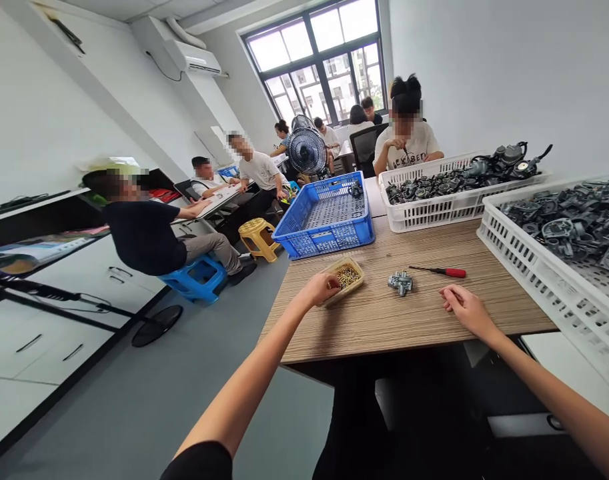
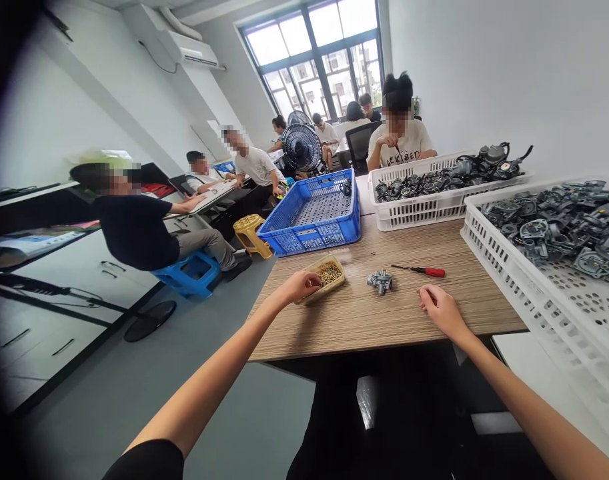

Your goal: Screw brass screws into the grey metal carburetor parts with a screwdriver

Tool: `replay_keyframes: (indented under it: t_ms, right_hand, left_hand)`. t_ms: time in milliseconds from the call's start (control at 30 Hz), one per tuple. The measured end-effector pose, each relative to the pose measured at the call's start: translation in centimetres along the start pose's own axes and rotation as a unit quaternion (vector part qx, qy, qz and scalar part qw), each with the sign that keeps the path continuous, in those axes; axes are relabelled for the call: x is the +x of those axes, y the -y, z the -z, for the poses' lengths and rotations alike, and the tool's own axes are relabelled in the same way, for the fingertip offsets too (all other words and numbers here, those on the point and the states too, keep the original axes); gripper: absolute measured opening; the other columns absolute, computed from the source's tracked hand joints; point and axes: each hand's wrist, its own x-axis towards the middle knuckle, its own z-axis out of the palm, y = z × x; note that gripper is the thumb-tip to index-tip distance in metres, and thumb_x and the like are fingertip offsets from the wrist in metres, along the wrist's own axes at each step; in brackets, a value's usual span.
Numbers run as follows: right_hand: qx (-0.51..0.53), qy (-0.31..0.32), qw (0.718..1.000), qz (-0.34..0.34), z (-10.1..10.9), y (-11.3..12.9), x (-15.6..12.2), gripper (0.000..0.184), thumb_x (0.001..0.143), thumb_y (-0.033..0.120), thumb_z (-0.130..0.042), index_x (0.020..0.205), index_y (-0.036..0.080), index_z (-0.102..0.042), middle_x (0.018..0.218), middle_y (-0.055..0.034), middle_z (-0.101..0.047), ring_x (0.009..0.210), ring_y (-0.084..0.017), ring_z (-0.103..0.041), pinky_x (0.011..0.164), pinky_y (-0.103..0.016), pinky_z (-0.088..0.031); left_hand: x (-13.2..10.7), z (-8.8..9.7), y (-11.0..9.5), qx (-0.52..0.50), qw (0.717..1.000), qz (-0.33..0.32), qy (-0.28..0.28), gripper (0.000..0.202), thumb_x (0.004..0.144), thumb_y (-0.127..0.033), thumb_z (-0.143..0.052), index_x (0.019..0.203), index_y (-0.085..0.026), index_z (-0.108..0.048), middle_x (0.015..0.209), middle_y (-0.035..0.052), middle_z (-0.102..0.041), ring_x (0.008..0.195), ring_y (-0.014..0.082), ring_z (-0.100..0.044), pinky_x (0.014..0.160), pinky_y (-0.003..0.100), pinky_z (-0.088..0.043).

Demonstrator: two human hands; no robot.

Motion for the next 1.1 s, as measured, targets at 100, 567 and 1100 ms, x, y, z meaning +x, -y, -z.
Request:
replay_keyframes:
  t_ms: [100, 567, 1100]
  right_hand:
    - [-0.011, 0.002, 1.000, 0.012, 0.0, 0.1, -0.1, 0.058, 0.101, 0.075, -0.047, 0.094, 0.023, -0.070, 0.078, -0.0077, -0.074, 0.067, -0.024, -0.072, 0.069, -0.037, -0.060]
    - [0.016, 0.000, 1.000, 0.020, -0.8, -0.8, -0.1, 0.045, 0.102, 0.063, -0.051, 0.092, 0.023, -0.069, 0.089, -0.0088, -0.074, 0.068, -0.023, -0.073, 0.064, -0.037, -0.062]
    - [-0.016, -0.001, 1.000, 0.026, -0.6, -0.4, -0.2, 0.044, 0.103, 0.062, -0.048, 0.091, 0.024, -0.068, 0.084, -0.0071, -0.073, 0.070, -0.023, -0.072, 0.068, -0.036, -0.061]
  left_hand:
    - [-0.3, 0.0, 0.1, -0.004, 1.000, -0.013, 0.004, 0.018, 0.084, -0.021, -0.067, 0.093, -0.021, -0.083, 0.091, 0.0032, -0.081, 0.080, 0.0196, -0.073, 0.078, 0.027, -0.056]
    - [-0.7, -0.9, 1.4, -0.014, 0.998, -0.042, -0.035, 0.024, 0.081, -0.016, -0.061, 0.090, -0.020, -0.083, 0.086, 0.0035, -0.081, 0.075, 0.0187, -0.071, 0.073, 0.027, -0.053]
    - [0.4, -2.0, 1.2, 0.034, 0.997, -0.020, -0.061, 0.015, 0.090, -0.026, -0.068, 0.077, -0.020, -0.072, 0.083, 0.0051, -0.075, 0.077, 0.0192, -0.066, 0.070, 0.028, -0.044]
